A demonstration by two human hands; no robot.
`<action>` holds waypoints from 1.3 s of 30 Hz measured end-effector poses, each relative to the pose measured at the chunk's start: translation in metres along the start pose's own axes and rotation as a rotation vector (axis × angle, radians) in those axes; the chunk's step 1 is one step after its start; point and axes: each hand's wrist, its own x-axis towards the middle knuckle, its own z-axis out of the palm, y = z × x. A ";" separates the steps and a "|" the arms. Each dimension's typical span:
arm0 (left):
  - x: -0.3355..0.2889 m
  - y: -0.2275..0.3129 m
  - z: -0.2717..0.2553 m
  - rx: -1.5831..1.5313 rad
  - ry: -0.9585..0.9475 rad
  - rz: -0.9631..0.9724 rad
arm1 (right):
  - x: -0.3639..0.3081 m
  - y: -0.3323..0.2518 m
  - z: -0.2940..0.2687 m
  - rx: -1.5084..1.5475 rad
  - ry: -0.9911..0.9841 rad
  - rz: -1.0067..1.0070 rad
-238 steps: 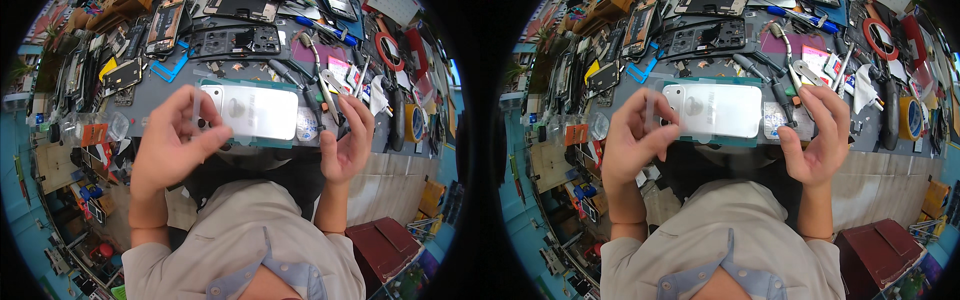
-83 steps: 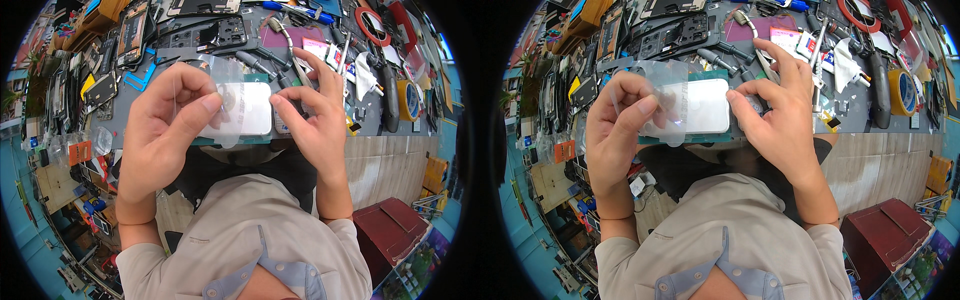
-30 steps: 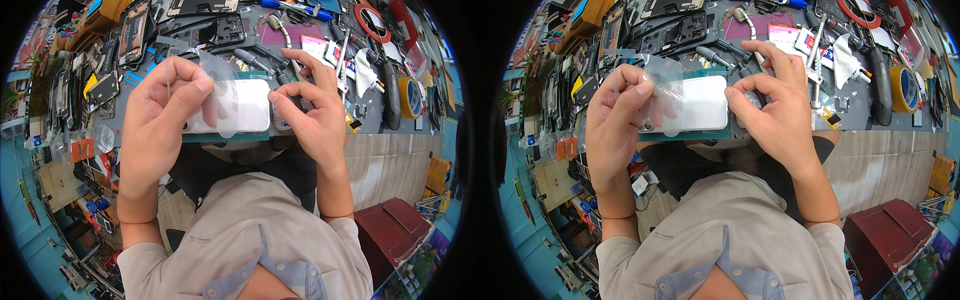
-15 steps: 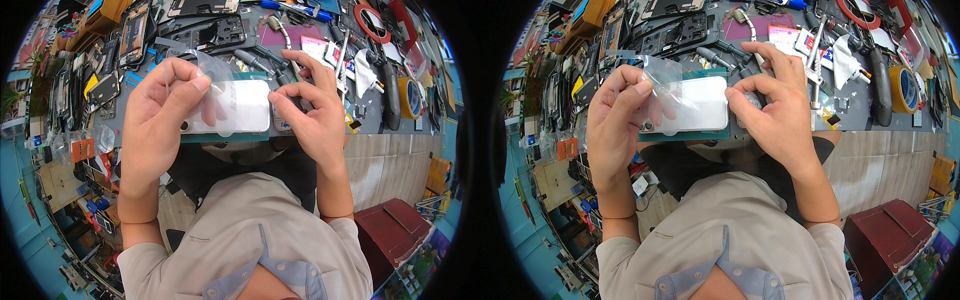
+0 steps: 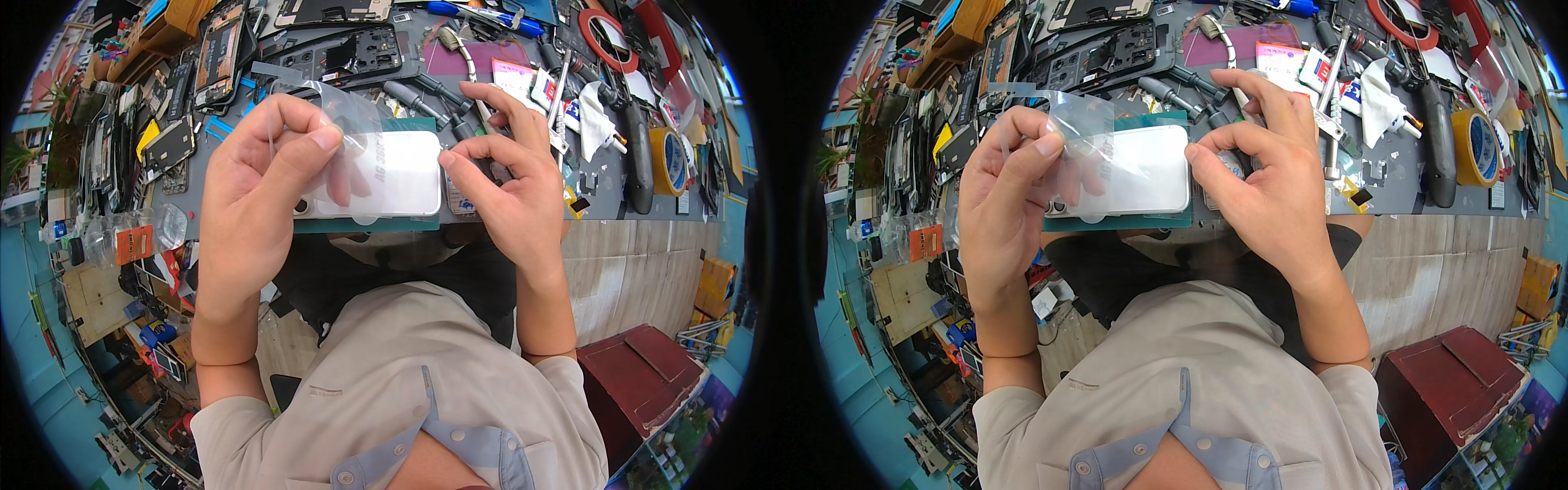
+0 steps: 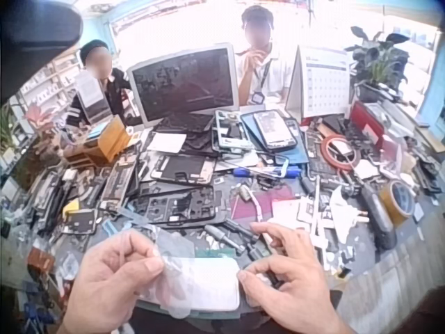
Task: The person peels a protective film from its backing and aligns it over the back of a white smartphone. They smooth the film onto the phone's surface, press around the camera module, and continue smoothing to remove air bubbles.
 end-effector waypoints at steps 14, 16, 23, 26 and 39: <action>-0.001 0.000 0.001 -0.011 -0.003 0.027 | 0.000 0.001 0.001 0.004 0.007 -0.011; -0.001 0.000 0.001 -0.017 0.003 0.026 | 0.000 0.001 0.001 0.003 0.007 -0.007; -0.002 0.000 0.002 -0.021 0.002 0.024 | 0.000 0.001 0.001 0.007 0.006 -0.007; -0.002 0.000 0.001 -0.019 0.002 0.029 | -0.001 -0.002 -0.001 0.001 -0.014 0.026; -0.003 -0.001 0.001 -0.027 -0.009 0.040 | 0.000 0.000 0.001 0.001 0.012 -0.003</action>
